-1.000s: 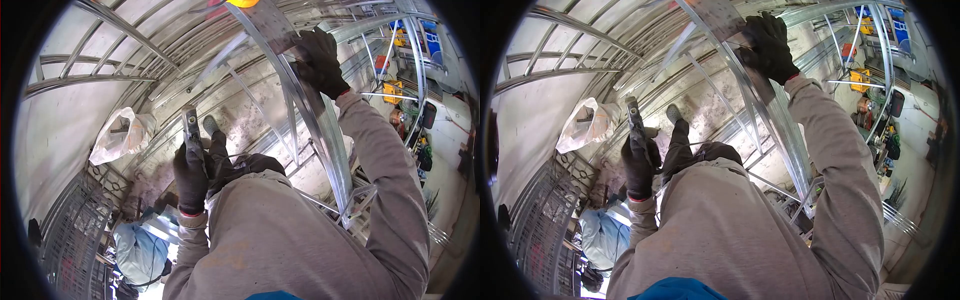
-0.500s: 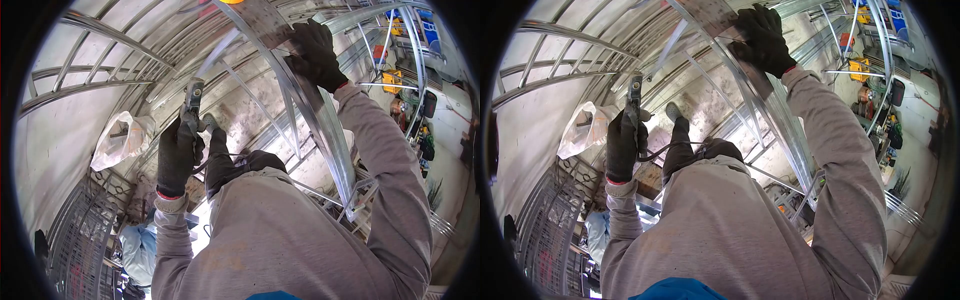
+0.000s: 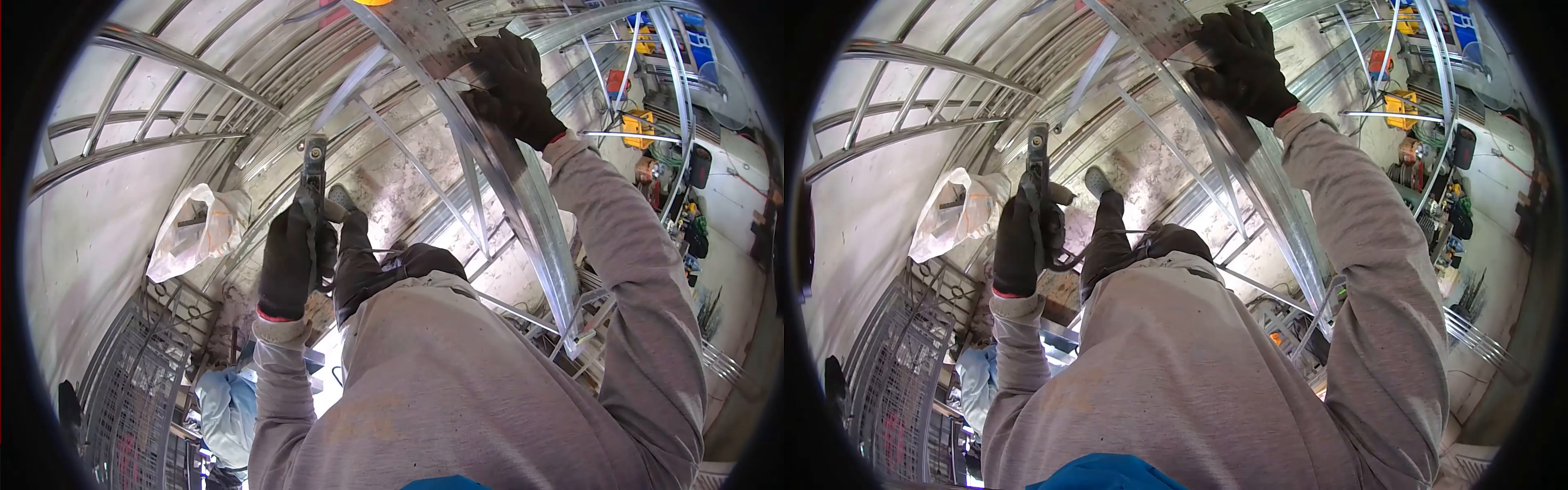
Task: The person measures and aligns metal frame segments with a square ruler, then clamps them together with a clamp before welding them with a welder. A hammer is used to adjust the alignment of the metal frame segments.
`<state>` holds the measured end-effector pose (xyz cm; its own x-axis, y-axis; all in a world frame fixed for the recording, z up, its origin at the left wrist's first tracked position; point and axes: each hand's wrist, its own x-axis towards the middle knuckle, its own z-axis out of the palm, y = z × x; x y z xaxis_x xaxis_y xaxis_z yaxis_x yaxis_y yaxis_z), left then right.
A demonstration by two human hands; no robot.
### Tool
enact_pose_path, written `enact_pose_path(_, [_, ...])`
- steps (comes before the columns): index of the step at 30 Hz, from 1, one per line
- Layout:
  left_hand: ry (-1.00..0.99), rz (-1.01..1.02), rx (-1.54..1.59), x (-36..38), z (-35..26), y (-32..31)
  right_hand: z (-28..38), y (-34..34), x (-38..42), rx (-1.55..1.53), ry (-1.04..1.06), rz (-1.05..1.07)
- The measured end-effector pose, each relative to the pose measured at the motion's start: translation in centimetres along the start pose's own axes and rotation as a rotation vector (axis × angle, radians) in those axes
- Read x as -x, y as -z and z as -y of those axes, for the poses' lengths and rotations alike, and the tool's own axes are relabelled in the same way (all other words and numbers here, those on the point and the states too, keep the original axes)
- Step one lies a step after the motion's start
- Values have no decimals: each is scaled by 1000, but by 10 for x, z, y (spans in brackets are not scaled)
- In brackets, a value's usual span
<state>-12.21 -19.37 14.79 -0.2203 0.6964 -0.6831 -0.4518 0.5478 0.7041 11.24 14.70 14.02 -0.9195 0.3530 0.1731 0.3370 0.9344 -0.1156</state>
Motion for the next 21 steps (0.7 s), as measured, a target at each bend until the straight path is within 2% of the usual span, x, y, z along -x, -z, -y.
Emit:
enact_pose_path(2, [140, 84, 115, 2, 7, -2, -7, -4, 6, 49, 9, -16])
enact_pose_path(3, [310, 107, 512, 3, 23, -4, -15, -11, 10, 51, 8, -18])
enact_pose_path(4, [311, 111, 510, 6, 23, -8, -24, -18, 13, -57, 139, -134])
enact_pose_path(5, [132, 9, 295, 10, 23, -15, -32, -23, 19, -163, 268, -249])
enact_pose_path(6, [-48, -92, 80, 15, 24, -22, -30, -22, 20, -161, 264, -248])
enact_pose_path(7, [-231, -163, 78, 19, 33, -28, -22, -20, 20, -74, 115, -138])
enact_pose_path(8, [-230, -163, 76, 22, 41, -31, -15, -18, 18, 11, -32, -28])
enact_pose_path(10, [-349, -221, -54, 26, 55, -35, -3, -4, 5, 39, -36, 21])
enact_pose_path(12, [-293, -292, -55, 27, 69, -46, 1, -2, 0, 66, -41, 72])
enact_pose_path(15, [-187, -304, 72, 33, 51, -70, -4, -7, 3, 106, -22, 81])
enact_pose_path(18, [-212, -287, 101, 29, 57, -70, -7, -10, 5, 94, 6, 35])
enact_pose_path(21, [-191, -170, 68, 26, 65, -64, -4, -7, 3, 91, -25, 61])
